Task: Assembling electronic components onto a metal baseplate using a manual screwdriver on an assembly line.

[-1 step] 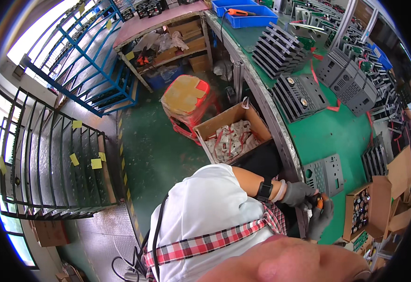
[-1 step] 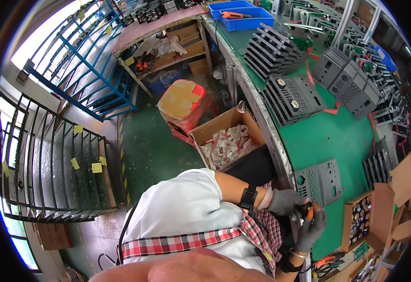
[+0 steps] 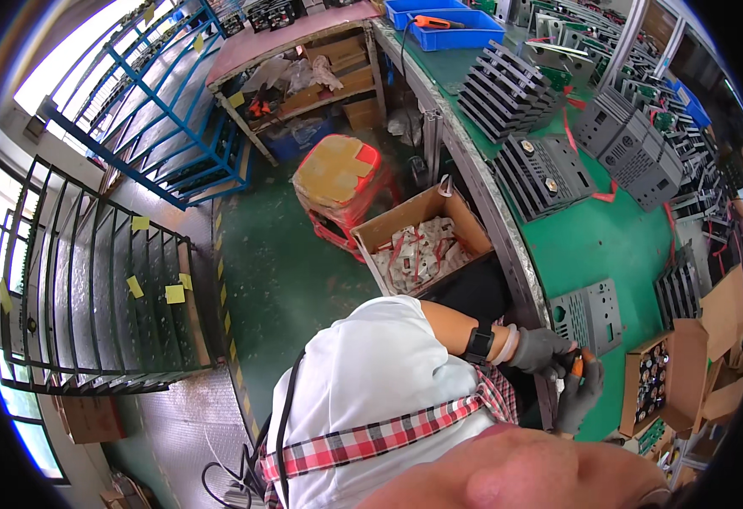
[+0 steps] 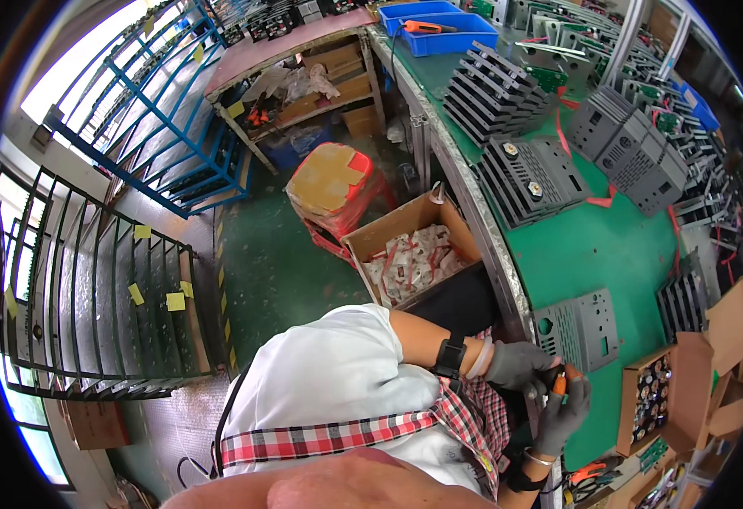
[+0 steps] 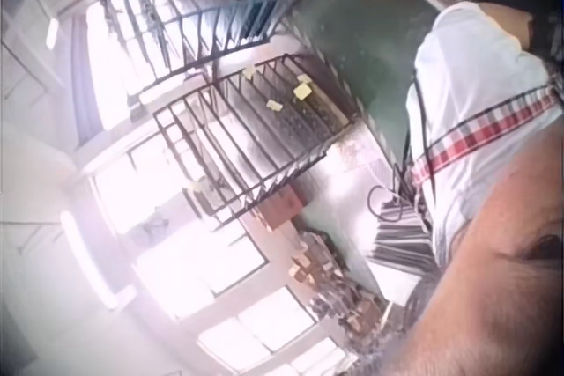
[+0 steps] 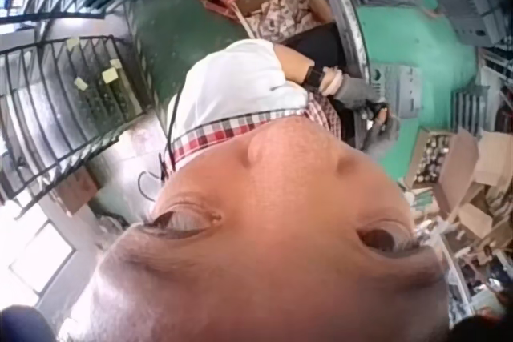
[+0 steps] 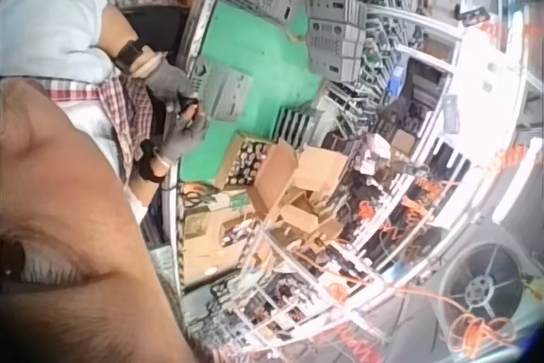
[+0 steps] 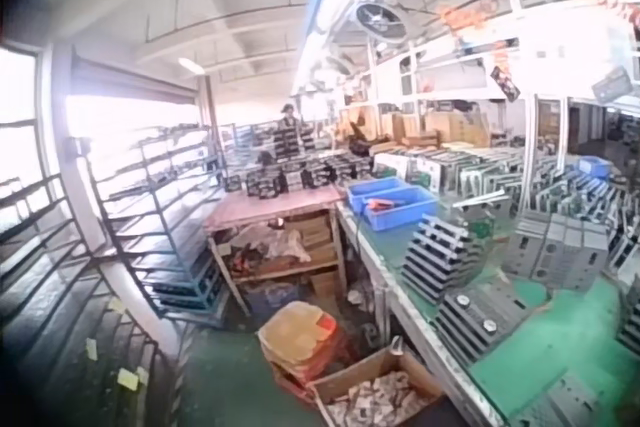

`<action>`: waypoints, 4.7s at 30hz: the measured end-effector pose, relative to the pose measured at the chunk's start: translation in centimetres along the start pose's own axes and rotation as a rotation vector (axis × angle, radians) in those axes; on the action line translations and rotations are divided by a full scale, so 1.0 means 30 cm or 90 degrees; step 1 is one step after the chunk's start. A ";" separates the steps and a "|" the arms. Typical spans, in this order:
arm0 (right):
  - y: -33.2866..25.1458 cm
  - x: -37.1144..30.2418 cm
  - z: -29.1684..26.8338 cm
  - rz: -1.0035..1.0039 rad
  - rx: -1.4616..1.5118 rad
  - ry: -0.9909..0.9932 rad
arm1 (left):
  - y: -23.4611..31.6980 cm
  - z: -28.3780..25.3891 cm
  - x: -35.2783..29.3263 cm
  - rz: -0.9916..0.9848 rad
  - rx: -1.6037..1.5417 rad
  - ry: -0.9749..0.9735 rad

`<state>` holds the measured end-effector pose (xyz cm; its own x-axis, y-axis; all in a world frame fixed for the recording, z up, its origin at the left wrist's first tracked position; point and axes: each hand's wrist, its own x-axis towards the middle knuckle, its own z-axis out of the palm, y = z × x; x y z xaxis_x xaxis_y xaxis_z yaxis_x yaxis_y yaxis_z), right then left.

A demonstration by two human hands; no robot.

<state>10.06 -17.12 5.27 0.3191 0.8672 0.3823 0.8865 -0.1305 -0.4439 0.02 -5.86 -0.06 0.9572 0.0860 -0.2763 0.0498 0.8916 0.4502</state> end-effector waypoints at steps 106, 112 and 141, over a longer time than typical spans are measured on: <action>0.030 0.059 0.139 0.142 -0.064 -0.099 | 0.035 -0.222 -0.017 0.243 0.896 0.084; 0.016 0.077 0.118 0.078 -0.119 -0.083 | 0.037 -0.256 -0.005 0.100 0.427 -0.022; 0.417 0.092 -0.229 0.258 1.088 0.221 | 0.351 0.029 -0.008 0.513 1.020 0.183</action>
<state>24.33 -19.64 6.33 0.6553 0.7508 0.0823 -0.4813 0.4991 -0.7206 0.57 3.10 5.48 0.8184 0.4522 0.3545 0.0122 -0.6306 0.7760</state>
